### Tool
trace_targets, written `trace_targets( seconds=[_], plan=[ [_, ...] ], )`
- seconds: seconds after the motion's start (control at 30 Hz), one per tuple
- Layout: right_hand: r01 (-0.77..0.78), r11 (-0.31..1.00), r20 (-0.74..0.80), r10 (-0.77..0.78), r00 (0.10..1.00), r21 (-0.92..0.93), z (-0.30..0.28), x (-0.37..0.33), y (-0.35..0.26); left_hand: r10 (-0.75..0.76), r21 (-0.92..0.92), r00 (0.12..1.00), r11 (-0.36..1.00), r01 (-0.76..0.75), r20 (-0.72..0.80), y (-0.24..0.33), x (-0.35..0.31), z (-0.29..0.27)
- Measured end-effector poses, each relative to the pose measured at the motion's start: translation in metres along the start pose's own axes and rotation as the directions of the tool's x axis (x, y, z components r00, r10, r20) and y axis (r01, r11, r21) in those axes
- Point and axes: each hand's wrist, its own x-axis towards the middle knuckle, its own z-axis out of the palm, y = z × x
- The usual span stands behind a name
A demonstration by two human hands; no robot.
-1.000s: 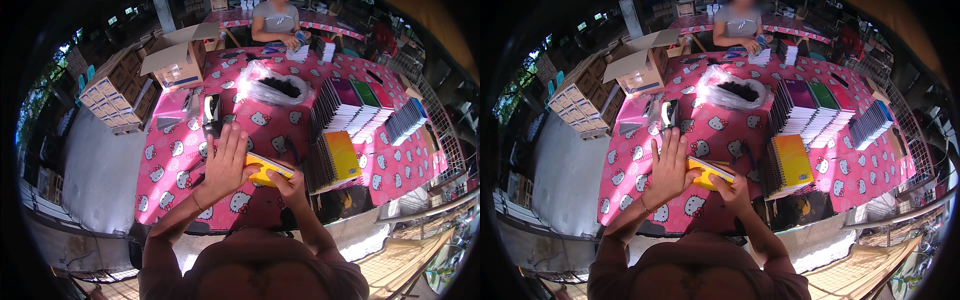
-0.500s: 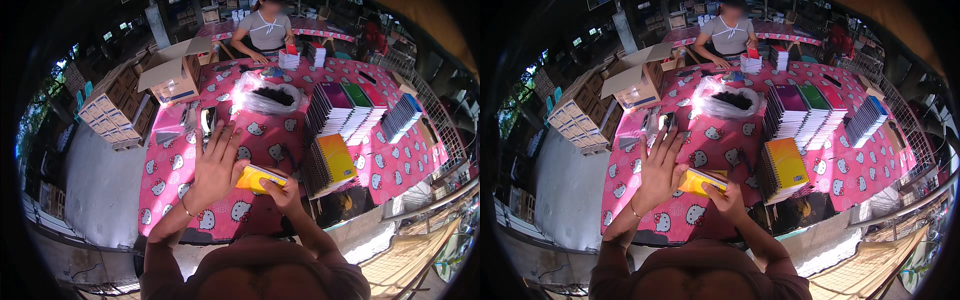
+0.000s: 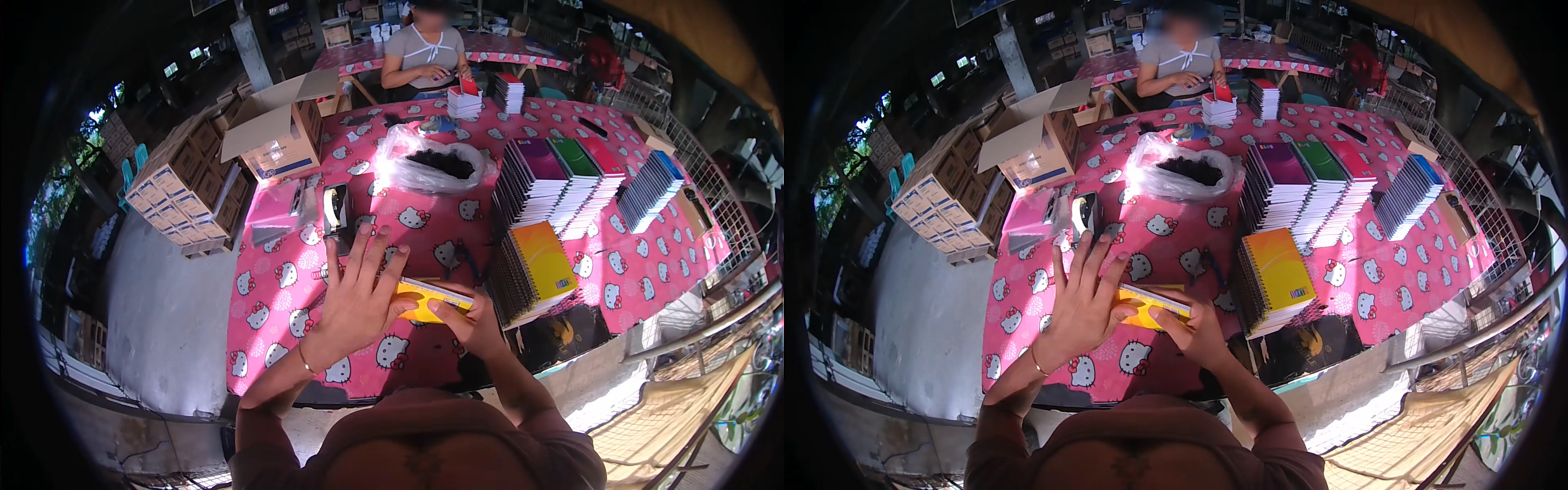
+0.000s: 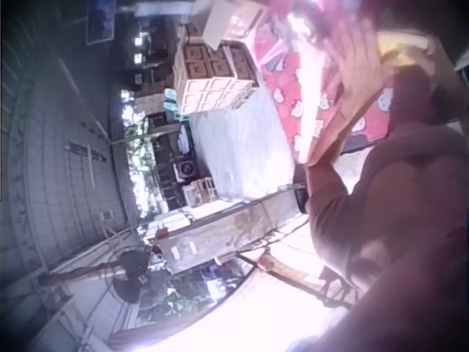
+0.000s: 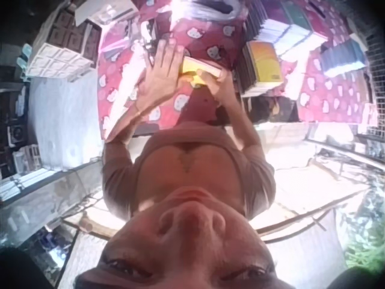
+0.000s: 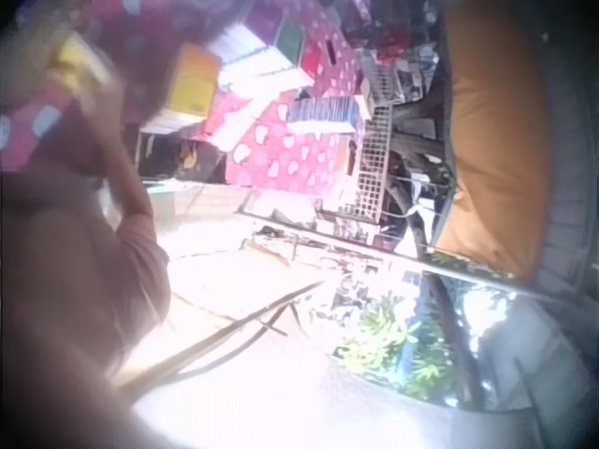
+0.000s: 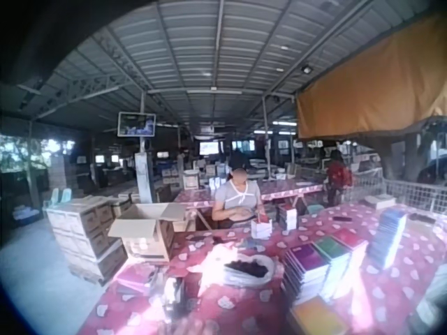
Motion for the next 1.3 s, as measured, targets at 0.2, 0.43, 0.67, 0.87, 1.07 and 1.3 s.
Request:
trace_targets(
  seconds=[0.2,0.43,0.67,0.87,1.07,1.3],
  plan=[
    [-0.017,0.998,-0.038,0.015,0.999,-0.053,0.007,-0.002,0.017,-0.103,0.051,0.985,0.992,0.111,-0.142,0.011,-0.031,0.053],
    [-0.018,1.000,-0.098,0.019,0.995,0.018,0.007,-0.006,0.014,-0.049,-0.074,0.998,0.996,0.051,0.030,0.028,-0.037,0.054],
    [-0.015,0.993,-0.166,-0.004,0.986,-0.115,-0.005,-0.002,0.033,0.049,-0.067,0.999,0.997,-0.048,0.010,0.037,-0.047,0.079],
    [-0.040,0.983,-0.129,0.016,0.992,-0.180,0.000,-0.003,0.019,0.064,-0.170,0.996,0.983,-0.075,-0.068,0.033,-0.017,0.068],
    [-0.041,0.966,-0.056,0.027,0.998,-0.257,0.001,-0.001,0.040,-0.013,-0.133,1.000,0.991,0.011,-0.013,0.021,0.022,0.050],
    [0.027,0.979,-0.101,-0.048,0.994,-0.203,0.002,-0.006,0.026,-0.003,-0.229,0.991,0.973,-0.028,-0.132,0.040,0.016,0.059]
  ],
)
